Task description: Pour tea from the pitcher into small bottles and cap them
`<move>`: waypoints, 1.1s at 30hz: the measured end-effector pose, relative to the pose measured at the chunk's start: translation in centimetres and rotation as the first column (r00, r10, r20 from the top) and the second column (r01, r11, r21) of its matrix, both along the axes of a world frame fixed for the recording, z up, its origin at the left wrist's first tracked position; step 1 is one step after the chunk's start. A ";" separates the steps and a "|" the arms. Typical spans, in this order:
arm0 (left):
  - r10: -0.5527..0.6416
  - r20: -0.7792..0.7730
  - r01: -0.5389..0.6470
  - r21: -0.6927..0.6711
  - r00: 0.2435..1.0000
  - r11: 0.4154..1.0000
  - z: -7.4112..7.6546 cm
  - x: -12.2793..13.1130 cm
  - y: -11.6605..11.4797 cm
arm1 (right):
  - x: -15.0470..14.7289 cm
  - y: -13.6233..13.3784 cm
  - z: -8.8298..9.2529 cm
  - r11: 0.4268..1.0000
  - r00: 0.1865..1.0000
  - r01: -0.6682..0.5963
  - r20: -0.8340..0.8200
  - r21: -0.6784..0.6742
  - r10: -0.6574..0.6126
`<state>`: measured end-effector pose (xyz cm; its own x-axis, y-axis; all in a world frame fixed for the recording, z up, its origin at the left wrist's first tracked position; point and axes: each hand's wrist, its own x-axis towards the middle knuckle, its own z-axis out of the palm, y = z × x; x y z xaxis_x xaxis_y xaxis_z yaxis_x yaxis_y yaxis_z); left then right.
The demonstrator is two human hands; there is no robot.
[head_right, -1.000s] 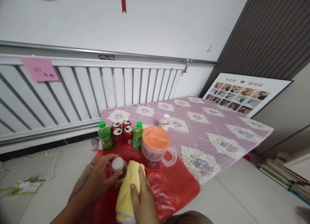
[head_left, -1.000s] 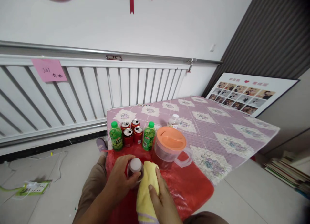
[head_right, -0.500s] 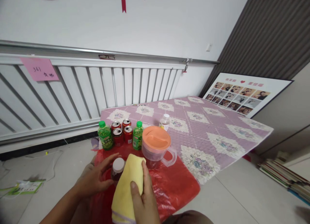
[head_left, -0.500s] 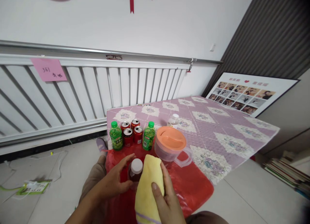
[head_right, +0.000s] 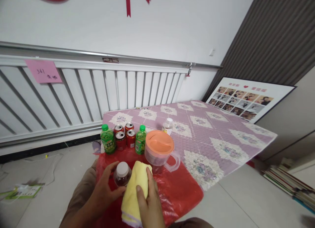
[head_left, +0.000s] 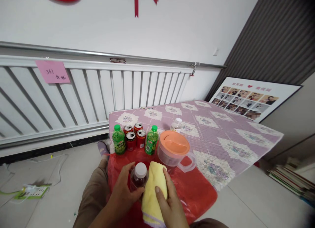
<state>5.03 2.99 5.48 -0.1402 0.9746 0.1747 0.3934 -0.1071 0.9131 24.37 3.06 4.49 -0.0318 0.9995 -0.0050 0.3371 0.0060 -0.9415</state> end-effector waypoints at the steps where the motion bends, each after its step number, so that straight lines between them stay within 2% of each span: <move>1: -0.011 0.002 0.011 -0.003 1.000 1.000 0.1 -0.1 0.0 | 0.2 -0.1 0.3 1.000 1.000 0.007 -0.021 0.002 -0.007; 5: -0.179 0.032 0.180 -0.043 0.983 0.983 1.4 -1.7 0.4 | 0.3 -0.6 2.1 0.998 0.990 -0.010 -0.143 -0.068 0.001; 8: -0.334 0.067 0.340 -0.115 0.940 0.934 2.8 -3.2 1.1 | -0.2 -1.0 3.0 0.989 0.972 -0.074 -0.232 -0.127 0.043; 10: -0.401 0.086 0.410 -0.164 0.912 0.897 3.3 -3.6 1.5 | -0.8 -1.0 3.1 0.991 0.974 -0.077 -0.219 -0.107 0.052; 12: -0.420 0.096 0.430 -0.173 0.903 0.886 3.4 -3.6 1.7 | -1.3 -0.9 2.5 0.998 0.986 -0.035 -0.165 -0.052 0.026; 16: -0.330 0.096 0.339 -0.094 0.939 0.936 2.1 -2.5 1.3 | -1.4 -0.4 0.4 1.000 0.997 0.010 -0.070 0.006 -0.009; 21: -0.101 0.087 0.101 -0.003 0.991 0.995 -0.9 -1.0 0.6 | -0.7 0.1 -1.5 1.000 1.000 -0.018 0.002 0.012 0.018; 24: 0.007 0.063 -0.011 0.075 0.998 0.997 -2.0 -0.4 0.5 | -0.6 -0.1 -1.0 1.000 1.000 -0.018 -0.005 0.017 0.018; 27: 0.064 0.016 -0.066 0.132 0.998 0.989 -2.0 0.1 0.5 | -0.6 -0.4 0.6 0.999 0.998 0.001 -0.056 0.037 0.001; 30: 0.098 0.026 -0.100 0.120 0.995 0.988 -1.4 0.6 0.6 | -0.8 -0.6 2.1 0.999 0.992 -0.037 -0.120 0.000 0.036; 33: 0.117 0.115 -0.124 0.055 0.987 0.991 -1.1 1.3 0.6 | -1.2 -0.3 2.2 0.997 0.991 -0.065 -0.119 -0.031 0.061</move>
<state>6.33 3.56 4.34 -0.2775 0.9374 0.2106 0.3034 -0.1225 0.9450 23.22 2.78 6.68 -0.0969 0.9948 -0.0320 0.2236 -0.0096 -0.9746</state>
